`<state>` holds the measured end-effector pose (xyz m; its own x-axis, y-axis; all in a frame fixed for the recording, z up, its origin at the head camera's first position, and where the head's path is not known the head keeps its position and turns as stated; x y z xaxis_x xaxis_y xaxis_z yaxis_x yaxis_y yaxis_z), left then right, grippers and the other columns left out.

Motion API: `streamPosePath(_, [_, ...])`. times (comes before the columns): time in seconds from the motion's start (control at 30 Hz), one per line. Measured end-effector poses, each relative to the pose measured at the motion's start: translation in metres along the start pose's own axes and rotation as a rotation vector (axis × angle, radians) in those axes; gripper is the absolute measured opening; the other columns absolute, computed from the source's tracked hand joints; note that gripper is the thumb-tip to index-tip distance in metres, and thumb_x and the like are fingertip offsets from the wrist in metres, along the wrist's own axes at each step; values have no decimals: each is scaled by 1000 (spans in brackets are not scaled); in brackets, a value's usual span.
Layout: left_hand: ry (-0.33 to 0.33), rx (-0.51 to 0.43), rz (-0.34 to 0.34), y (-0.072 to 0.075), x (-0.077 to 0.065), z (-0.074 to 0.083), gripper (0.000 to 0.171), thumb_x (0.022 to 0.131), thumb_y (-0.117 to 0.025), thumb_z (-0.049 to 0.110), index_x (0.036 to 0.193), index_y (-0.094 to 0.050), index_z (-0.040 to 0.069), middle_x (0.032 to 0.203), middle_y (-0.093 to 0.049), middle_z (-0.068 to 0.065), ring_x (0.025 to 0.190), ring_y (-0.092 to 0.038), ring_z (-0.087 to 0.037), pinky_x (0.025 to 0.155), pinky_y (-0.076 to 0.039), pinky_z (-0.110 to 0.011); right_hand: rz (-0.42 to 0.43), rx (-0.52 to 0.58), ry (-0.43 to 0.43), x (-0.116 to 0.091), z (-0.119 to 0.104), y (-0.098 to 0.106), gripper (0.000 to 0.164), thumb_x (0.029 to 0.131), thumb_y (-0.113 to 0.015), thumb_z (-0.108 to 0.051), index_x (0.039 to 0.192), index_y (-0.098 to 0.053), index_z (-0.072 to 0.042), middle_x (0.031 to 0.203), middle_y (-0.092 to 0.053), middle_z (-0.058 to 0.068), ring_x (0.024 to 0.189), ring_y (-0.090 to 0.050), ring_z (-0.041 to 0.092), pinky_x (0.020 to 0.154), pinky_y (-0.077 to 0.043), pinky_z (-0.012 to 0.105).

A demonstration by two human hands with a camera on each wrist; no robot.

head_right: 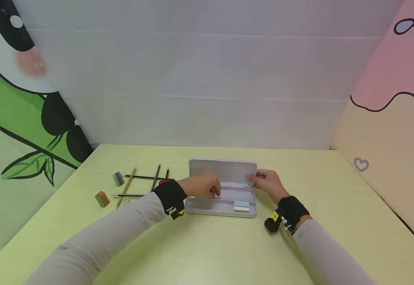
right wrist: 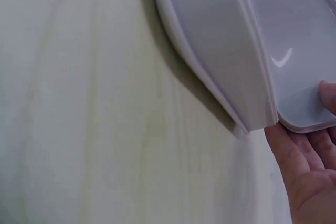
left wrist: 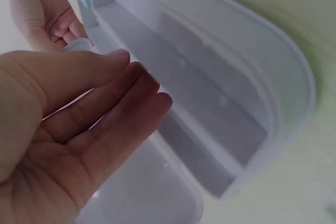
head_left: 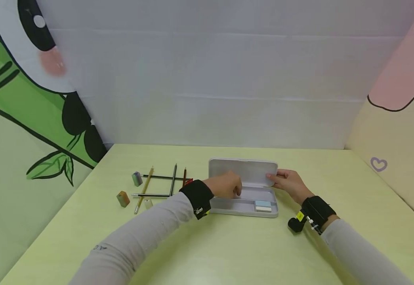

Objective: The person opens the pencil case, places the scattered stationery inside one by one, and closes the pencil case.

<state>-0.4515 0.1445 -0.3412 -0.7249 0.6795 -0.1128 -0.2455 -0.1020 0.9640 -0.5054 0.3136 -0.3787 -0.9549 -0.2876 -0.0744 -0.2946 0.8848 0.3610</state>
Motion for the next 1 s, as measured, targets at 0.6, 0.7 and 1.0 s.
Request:
streamPosePath(0.6, [145,-118,136,43,-65,-75,23,85,-71,8,106,-71,-1,105,-72,-16,94,-68,-22,83,-55,-27,-44,-6,17,22,2,16,62,94,-60,-31,137,-45,10,139,-50,27,93,-61,-6,89,-54,22])
streamPosePath(0.7, [187,-128,137,45,-74,-85,23,85,-71,8,106,-71,-1,105,-72,-15,94,-68,-22,83,-55,-28,-49,-7,23,26,2,17,62,94,-61,-32,137,-45,10,138,-52,26,92,-61,-6,89,-54,22])
streamPosePath(1.0, [251,-122,148,49,-102,-111,17,84,-70,7,101,-72,1,98,-73,-13,88,-68,-21,79,-55,-30,-77,8,29,40,5,18,63,95,-60,-32,138,-43,11,141,-47,29,92,-60,-7,88,-54,20])
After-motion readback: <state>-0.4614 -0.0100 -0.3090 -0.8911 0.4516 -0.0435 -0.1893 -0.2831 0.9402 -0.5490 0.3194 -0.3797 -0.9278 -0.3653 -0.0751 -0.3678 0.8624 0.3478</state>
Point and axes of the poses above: each hand's wrist, its own x-axis towards the middle knuckle, its own y-axis out of the back of the hand, z = x × y, the point moved 8 cm from there along x, towards the middle knuckle
